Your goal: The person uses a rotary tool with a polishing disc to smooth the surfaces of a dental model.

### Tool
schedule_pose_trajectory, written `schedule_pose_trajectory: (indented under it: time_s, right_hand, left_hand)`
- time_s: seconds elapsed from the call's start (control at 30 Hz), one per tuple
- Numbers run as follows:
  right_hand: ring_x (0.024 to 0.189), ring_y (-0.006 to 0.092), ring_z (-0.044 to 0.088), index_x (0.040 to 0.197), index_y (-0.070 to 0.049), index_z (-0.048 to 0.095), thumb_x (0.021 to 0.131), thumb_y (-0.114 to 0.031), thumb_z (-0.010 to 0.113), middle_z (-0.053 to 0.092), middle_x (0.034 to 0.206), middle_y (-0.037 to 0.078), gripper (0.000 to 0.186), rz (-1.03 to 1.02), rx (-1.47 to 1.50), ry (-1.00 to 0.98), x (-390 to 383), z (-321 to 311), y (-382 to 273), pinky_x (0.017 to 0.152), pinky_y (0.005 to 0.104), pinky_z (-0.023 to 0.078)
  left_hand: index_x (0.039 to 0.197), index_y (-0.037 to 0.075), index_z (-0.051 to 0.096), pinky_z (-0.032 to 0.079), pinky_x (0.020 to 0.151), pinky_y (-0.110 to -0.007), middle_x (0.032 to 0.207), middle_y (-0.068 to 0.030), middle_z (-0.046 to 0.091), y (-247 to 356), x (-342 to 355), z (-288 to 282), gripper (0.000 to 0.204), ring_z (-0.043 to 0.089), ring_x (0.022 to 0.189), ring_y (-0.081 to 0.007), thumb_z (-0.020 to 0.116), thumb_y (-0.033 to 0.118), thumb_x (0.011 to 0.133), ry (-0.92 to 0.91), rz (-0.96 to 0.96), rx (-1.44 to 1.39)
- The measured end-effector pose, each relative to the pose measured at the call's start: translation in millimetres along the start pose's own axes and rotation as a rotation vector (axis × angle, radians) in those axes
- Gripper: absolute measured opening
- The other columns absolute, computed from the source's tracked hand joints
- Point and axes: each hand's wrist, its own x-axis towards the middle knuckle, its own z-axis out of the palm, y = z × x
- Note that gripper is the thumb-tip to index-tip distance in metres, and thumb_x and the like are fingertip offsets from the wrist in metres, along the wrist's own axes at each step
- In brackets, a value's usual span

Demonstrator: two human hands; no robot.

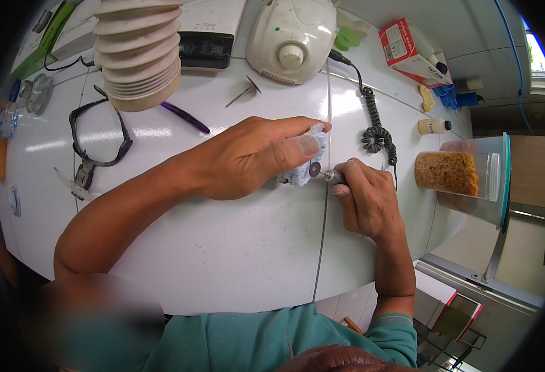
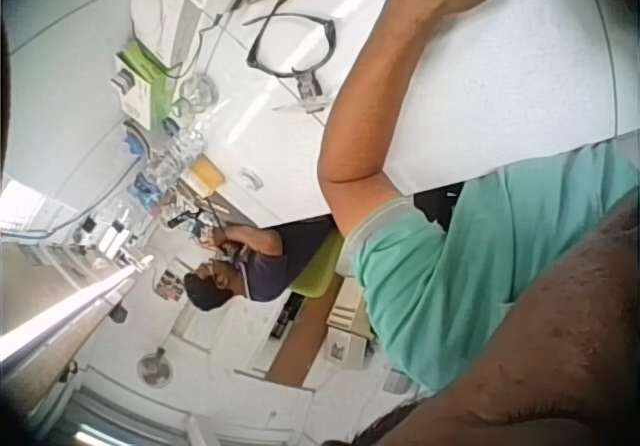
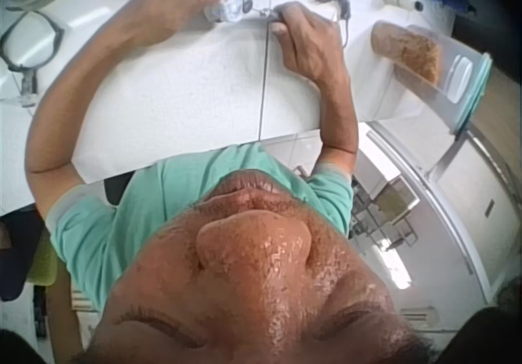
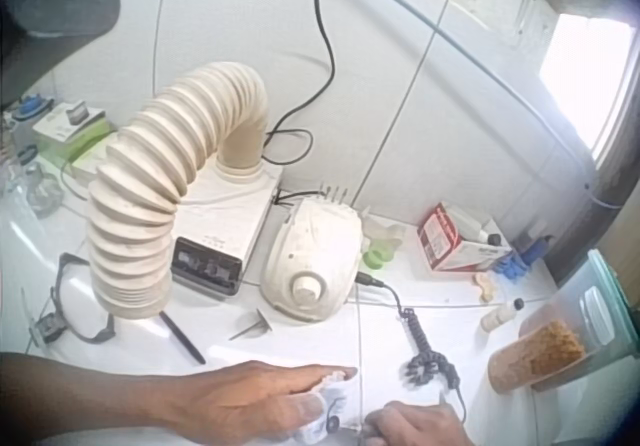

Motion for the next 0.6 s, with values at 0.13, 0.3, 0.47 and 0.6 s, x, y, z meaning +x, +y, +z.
schedule_pose_trajectory:
  time_s: [0.13, 0.3, 0.47, 0.6]
  right_hand:
    - [0.07, 0.0297, 0.067, 0.103, -0.003, 0.063, 0.11, -0.023, 0.073, 0.065, 0.086, 0.01, 0.023, 0.001, -0.001, 0.0, 0.2, 0.2, -0.4, 0.059, 0.0414, 0.053]
    - [0.07, 0.0297, 0.068, 0.104, -0.003, 0.063, 0.11, -0.023, 0.073, 0.066, 0.087, 0.011, 0.023, -0.003, -0.002, 0.001, 0.4, 0.2, -0.5, 0.059, 0.0415, 0.053]
    - [0.071, 0.03, 0.069, 0.104, -0.003, 0.063, 0.11, -0.023, 0.073, 0.066, 0.087, 0.011, 0.023, 0.001, -0.001, -0.007, 0.6, -0.3, -0.7, 0.06, 0.0417, 0.054]
    - [0.071, 0.0305, 0.069, 0.104, -0.003, 0.063, 0.111, -0.024, 0.072, 0.066, 0.087, 0.011, 0.024, 0.008, -0.002, -0.011, 0.4, -0.4, -1.0, 0.06, 0.042, 0.054]
  left_hand:
    - [0.167, -0.004, 0.054, 0.048, 0.115, -0.043, 0.137, -0.0261, 0.073, -1.4, 0.8, 0.2, 0.08, 0.067, 0.125, -0.0325, 0.04, 0.053, 0.114, 0.009, 0.003, 0.029]
    - [0.168, -0.004, 0.054, 0.049, 0.112, -0.042, 0.132, -0.0249, 0.075, -1.3, 0.3, -0.4, 0.08, 0.068, 0.121, -0.0319, 0.041, 0.054, 0.113, -0.002, 0.008, 0.019]
    - [0.167, -0.003, 0.054, 0.05, 0.104, -0.041, 0.112, -0.0204, 0.075, 2.1, 0.0, -0.7, 0.081, 0.067, 0.108, -0.03, 0.041, 0.056, 0.112, -0.006, 0.006, -0.006]
    - [0.166, -0.003, 0.055, 0.05, 0.101, -0.041, 0.106, -0.0194, 0.074, 1.7, 0.4, -0.5, 0.081, 0.066, 0.104, -0.0294, 0.041, 0.056, 0.112, 0.0, 0.007, 0.0]
